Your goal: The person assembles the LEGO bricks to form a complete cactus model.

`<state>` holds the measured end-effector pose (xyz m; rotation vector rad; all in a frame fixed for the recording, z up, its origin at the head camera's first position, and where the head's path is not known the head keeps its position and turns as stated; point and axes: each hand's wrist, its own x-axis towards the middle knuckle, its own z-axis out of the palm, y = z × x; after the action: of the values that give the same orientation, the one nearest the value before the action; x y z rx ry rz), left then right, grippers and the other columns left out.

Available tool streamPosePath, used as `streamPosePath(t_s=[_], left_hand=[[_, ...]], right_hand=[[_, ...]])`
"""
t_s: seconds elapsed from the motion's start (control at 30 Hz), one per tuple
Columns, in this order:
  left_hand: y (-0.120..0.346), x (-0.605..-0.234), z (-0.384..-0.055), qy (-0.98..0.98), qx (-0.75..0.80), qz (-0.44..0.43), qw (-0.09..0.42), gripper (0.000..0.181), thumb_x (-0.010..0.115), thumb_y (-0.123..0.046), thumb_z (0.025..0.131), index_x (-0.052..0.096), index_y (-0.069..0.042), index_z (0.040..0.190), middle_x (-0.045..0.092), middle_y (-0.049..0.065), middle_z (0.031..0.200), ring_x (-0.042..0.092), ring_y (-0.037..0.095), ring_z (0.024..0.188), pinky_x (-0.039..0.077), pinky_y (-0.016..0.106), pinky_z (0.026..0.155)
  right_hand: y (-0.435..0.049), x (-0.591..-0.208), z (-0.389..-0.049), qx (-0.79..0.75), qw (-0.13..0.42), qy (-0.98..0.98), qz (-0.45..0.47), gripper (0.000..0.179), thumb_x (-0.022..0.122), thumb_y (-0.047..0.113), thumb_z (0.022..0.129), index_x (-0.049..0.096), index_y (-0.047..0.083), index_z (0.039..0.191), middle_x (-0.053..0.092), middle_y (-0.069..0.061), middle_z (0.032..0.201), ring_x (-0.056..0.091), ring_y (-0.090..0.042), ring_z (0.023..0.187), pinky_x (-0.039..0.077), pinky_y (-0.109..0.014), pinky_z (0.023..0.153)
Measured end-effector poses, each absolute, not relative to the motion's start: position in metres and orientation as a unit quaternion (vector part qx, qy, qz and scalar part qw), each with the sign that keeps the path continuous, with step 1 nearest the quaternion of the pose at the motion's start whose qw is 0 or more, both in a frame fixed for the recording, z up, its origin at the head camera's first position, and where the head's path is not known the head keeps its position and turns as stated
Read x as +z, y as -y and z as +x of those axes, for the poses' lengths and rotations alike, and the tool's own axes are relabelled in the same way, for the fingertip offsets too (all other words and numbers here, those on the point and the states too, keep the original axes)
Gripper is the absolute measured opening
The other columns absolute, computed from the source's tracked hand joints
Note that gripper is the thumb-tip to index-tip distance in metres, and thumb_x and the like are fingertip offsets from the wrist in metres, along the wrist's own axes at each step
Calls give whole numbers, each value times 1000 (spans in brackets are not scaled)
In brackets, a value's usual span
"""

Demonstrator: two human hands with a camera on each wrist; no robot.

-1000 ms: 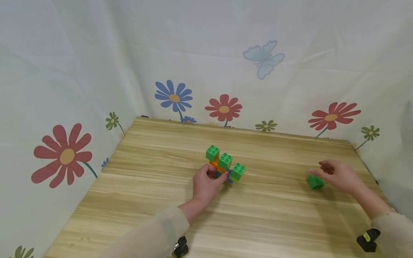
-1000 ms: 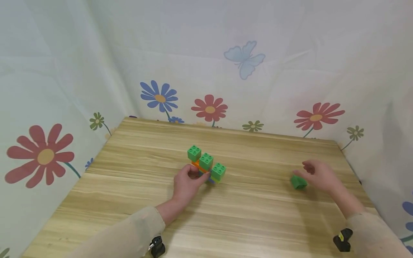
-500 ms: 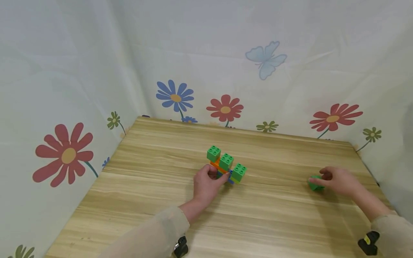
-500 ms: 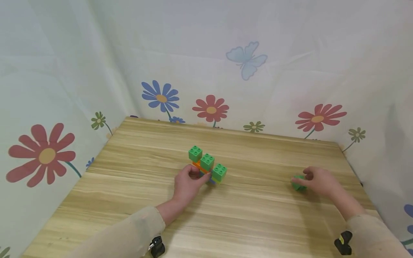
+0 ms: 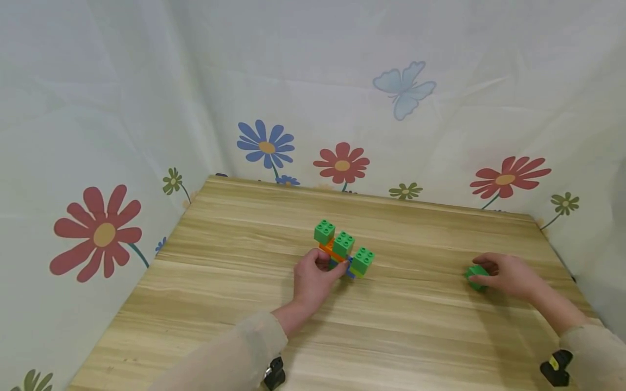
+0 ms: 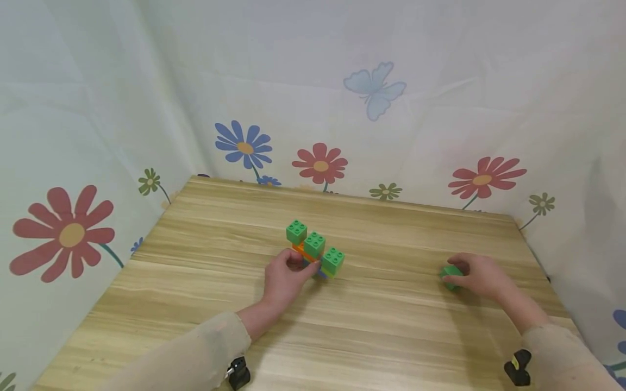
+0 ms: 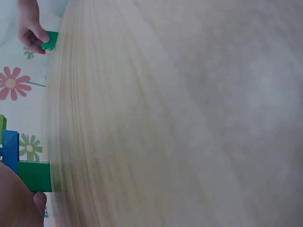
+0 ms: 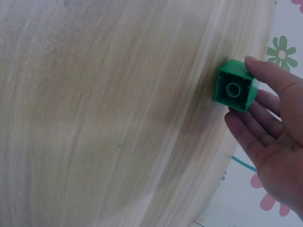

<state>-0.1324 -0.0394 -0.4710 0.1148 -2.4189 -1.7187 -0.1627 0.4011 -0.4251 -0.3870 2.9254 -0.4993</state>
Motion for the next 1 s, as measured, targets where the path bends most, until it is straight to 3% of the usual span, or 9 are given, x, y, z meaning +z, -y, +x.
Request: streamPosePath(t_s=[0.4, 0.73, 1.0], left_hand=[[39, -470, -133, 812, -577, 41, 81, 36, 94, -27, 84, 67, -6, 97, 72, 4, 98, 69, 19, 92, 63, 38, 87], [40, -473, -134, 812, -577, 37, 80, 37, 93, -28, 84, 67, -5, 97, 73, 6, 98, 70, 20, 93, 63, 39, 88], [41, -471, -134, 814, -576, 42, 70, 36, 93, -29, 85, 67, -7, 99, 72, 4, 100, 68, 18, 93, 63, 37, 87]], right_hand=[[-391, -426, -167, -183, 82, -962, -186, 45, 84, 11, 92, 69, -8, 129, 74, -22, 120, 71, -41, 110, 59, -61, 93], [-388, -421, -166, -168, 80, -964, -192, 57, 88, 18, 89, 66, -9, 135, 70, -28, 129, 67, -48, 118, 56, -66, 97], [-386, -413, -170, -138, 78, -967, -200, 64, 93, 28, 85, 68, -10, 130, 72, -22, 117, 70, -40, 107, 59, -60, 91]])
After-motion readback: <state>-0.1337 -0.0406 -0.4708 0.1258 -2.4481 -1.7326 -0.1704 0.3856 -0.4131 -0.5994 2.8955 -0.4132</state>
